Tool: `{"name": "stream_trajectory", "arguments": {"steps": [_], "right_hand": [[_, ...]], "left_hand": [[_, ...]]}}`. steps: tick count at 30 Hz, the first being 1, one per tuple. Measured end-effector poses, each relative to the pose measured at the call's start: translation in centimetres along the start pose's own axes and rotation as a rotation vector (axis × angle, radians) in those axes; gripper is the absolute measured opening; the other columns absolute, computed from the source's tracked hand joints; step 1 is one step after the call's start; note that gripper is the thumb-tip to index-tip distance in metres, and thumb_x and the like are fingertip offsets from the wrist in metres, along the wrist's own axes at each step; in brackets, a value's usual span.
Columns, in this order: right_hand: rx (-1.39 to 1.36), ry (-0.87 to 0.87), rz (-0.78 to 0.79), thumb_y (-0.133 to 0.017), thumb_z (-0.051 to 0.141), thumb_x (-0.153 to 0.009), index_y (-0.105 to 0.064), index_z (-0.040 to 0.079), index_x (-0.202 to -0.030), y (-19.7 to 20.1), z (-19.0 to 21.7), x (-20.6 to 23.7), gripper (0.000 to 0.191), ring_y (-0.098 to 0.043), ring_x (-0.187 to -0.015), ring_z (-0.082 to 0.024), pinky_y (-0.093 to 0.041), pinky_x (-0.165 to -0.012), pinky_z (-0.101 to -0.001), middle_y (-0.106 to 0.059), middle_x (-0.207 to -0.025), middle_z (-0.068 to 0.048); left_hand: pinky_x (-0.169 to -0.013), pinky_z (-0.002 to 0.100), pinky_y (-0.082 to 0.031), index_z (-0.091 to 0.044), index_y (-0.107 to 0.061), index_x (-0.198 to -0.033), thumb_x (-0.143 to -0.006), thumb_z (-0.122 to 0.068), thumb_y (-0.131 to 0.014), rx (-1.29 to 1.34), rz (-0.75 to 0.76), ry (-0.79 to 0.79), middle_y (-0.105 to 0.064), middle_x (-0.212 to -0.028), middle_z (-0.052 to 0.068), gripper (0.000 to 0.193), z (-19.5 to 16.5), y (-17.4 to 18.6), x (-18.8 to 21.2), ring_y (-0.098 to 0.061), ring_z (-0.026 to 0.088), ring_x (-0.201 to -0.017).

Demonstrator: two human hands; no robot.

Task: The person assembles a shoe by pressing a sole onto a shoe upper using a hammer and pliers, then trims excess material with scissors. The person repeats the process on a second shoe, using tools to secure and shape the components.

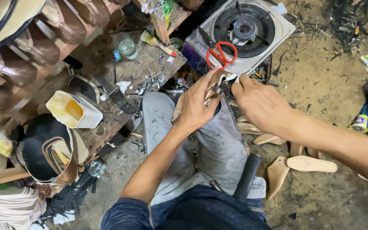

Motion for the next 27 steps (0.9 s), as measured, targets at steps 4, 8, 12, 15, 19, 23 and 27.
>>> {"name": "stream_trajectory", "arguments": {"steps": [4,8,12,15,19,23,27], "right_hand": [[-0.220,-0.068,-0.006,-0.065,0.012,-0.080,-0.055,-0.008,-0.097,-1.6,-0.8,-0.8,0.028,-0.064,-0.076,-0.042,-0.053,-0.062,-0.0498,-0.060,-0.103,-0.026],[-0.127,0.040,-0.150,-0.061,0.003,-0.080,-0.052,-0.007,-0.093,-0.9,1.3,-1.0,0.019,-0.065,-0.086,-0.039,-0.056,-0.069,-0.0458,-0.057,-0.094,-0.024],[0.204,0.021,-0.044,-0.064,0.007,-0.075,-0.054,-0.004,-0.089,-0.5,1.5,-0.9,0.021,-0.066,-0.083,-0.036,-0.056,-0.067,-0.0450,-0.058,-0.090,-0.021],[0.069,-0.005,0.018,-0.065,0.010,-0.076,-0.054,-0.005,-0.094,-0.3,0.3,-0.9,0.026,-0.066,-0.080,-0.038,-0.056,-0.064,-0.0461,-0.058,-0.092,-0.022],[-0.172,-0.068,0.018,-0.063,0.009,-0.080,-0.051,-0.007,-0.097,-1.9,-0.5,-0.9,0.027,-0.064,-0.074,-0.040,-0.055,-0.062,-0.0491,-0.057,-0.096,-0.024],[-0.081,-0.009,-0.138,-0.062,0.004,-0.081,-0.047,-0.006,-0.093,-2.3,1.0,-0.9,0.021,-0.064,-0.080,-0.040,-0.055,-0.063,-0.0475,-0.056,-0.095,-0.024],[0.061,0.054,-0.130,-0.062,0.004,-0.076,-0.048,-0.005,-0.091,-0.9,1.5,-0.4,0.023,-0.065,-0.081,-0.039,-0.057,-0.068,-0.0485,-0.056,-0.090,-0.022]], "left_hand": [[-0.103,0.040,-0.052,-0.010,-0.047,-0.153,-0.103,-0.020,-0.054,0.129,0.106,0.156,-0.067,-0.136,0.020,0.052,1.7,0.3,0.9,-0.068,0.035,-0.123],[-0.107,0.042,-0.052,-0.006,-0.050,-0.149,-0.113,-0.023,-0.047,0.046,0.064,0.093,-0.065,-0.139,0.023,0.040,2.0,0.3,0.7,-0.065,0.038,-0.129],[-0.101,0.045,-0.052,-0.002,-0.050,-0.144,-0.108,-0.021,-0.044,-0.084,0.078,0.084,-0.066,-0.132,0.023,0.041,1.7,-0.1,0.0,-0.065,0.041,-0.121],[-0.099,0.046,-0.052,-0.002,-0.050,-0.142,-0.104,-0.019,-0.044,-0.112,0.054,0.020,-0.065,-0.130,0.023,0.042,0.5,0.1,-0.2,-0.065,0.043,-0.117],[-0.101,0.046,-0.051,-0.001,-0.052,-0.142,-0.110,-0.022,-0.044,0.020,0.059,0.060,-0.065,-0.132,0.025,0.039,1.0,0.6,0.5,-0.064,0.042,-0.122],[-0.105,0.043,-0.052,-0.003,-0.057,-0.137,-0.113,-0.025,-0.041,0.096,0.088,0.052,-0.067,-0.130,0.021,0.036,2.1,0.3,0.0,-0.066,0.039,-0.123],[-0.102,0.045,-0.051,-0.003,-0.054,-0.139,-0.111,-0.023,-0.040,0.029,0.133,0.041,-0.066,-0.131,0.021,0.038,1.7,-0.3,-0.2,-0.065,0.041,-0.120]]}}
Point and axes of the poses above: each hand's wrist, its own x-axis away from the middle knuckle, its own y-axis out of the back of the hand, z = x × y, the point moved 9 cm from there along -x, towards the middle knuckle
